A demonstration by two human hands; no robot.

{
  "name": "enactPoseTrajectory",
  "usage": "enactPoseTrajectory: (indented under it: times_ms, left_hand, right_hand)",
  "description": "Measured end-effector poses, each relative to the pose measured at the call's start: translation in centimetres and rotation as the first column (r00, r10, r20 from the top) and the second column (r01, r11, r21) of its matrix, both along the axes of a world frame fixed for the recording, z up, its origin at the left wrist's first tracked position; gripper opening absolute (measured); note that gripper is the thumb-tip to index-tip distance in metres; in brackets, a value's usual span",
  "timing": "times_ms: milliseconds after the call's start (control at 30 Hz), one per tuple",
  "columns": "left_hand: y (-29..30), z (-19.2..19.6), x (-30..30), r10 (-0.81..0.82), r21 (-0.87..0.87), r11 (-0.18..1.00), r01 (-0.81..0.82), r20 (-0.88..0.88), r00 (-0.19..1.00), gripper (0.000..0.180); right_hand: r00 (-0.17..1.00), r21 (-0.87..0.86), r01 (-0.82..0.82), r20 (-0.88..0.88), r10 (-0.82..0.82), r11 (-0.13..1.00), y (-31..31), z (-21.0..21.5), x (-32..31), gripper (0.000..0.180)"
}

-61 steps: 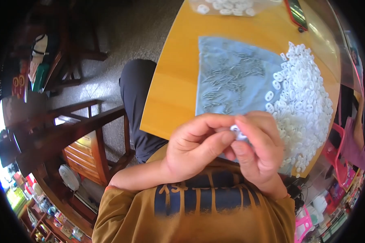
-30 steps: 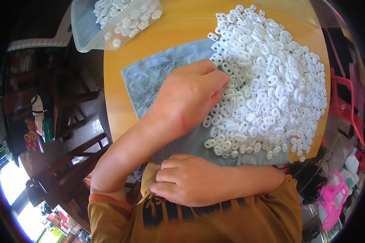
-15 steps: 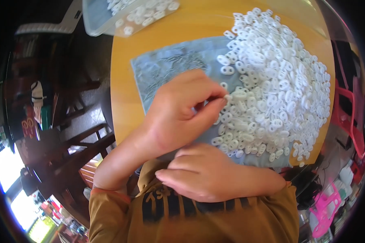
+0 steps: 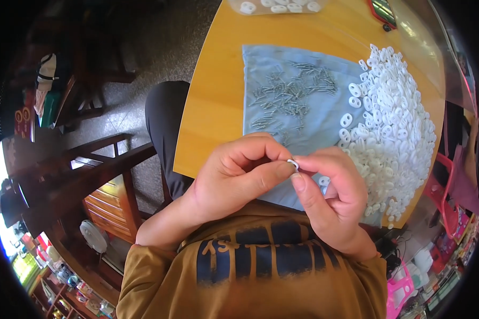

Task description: Manually assembling white plastic loops onto metal spring clips at a workspace table.

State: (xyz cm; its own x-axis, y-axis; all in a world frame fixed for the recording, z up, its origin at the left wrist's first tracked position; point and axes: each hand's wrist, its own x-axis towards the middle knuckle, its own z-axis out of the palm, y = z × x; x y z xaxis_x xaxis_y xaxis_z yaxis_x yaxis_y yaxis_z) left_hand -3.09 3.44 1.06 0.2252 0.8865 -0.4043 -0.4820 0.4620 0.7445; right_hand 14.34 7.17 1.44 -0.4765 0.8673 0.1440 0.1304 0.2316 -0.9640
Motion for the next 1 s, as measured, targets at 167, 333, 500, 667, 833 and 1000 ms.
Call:
enactPoseTrajectory:
  times_ms: [167, 333, 500, 667, 833, 1000]
  left_hand:
    - [-2.0, -1.6, -0.8, 0.059, 0.223, 0.975, -0.005, -0.236, 0.97, 0.008]
    - [-3.2, -1.8, -0.9, 0.172, 0.276, 0.959, -0.07, -0.367, 0.914, 0.008]
    - [-3.1, -2.4, -0.5, 0.198, 0.359, 0.933, -0.025, -0.454, 0.869, 0.007]
    - [-3.0, -2.5, -0.4, 0.196, 0.36, 0.933, -0.008, -0.492, 0.848, 0.006]
    - [-2.9, -2.3, -0.5, 0.181, 0.344, 0.939, 0.007, -0.511, 0.841, 0.006]
    - [-2.8, -2.4, -0.5, 0.182, 0.358, 0.933, 0.018, -0.516, 0.837, 0.006]
  right_hand:
    - [0.985, 0.127, -0.093, 0.156, 0.073, 0.988, -0.3, 0.1, -0.5, 0.02]
    - [0.885, 0.443, -0.088, 0.445, -0.134, 0.892, 2.0, -0.6, 0.1, 0.017]
    - [0.818, 0.494, -0.158, 0.551, -0.168, 0.855, 3.9, -1.0, -0.1, 0.013]
    - [0.771, 0.419, -0.25, 0.631, -0.082, 0.873, 4.7, -1.0, -0.5, 0.012]
    - [0.742, 0.38, -0.277, 0.668, -0.055, 0.882, 5.0, -1.2, -0.6, 0.013]
    - [0.82, 0.457, -0.261, 0.57, -0.055, 0.85, 4.9, -0.8, -1.6, 0.014]
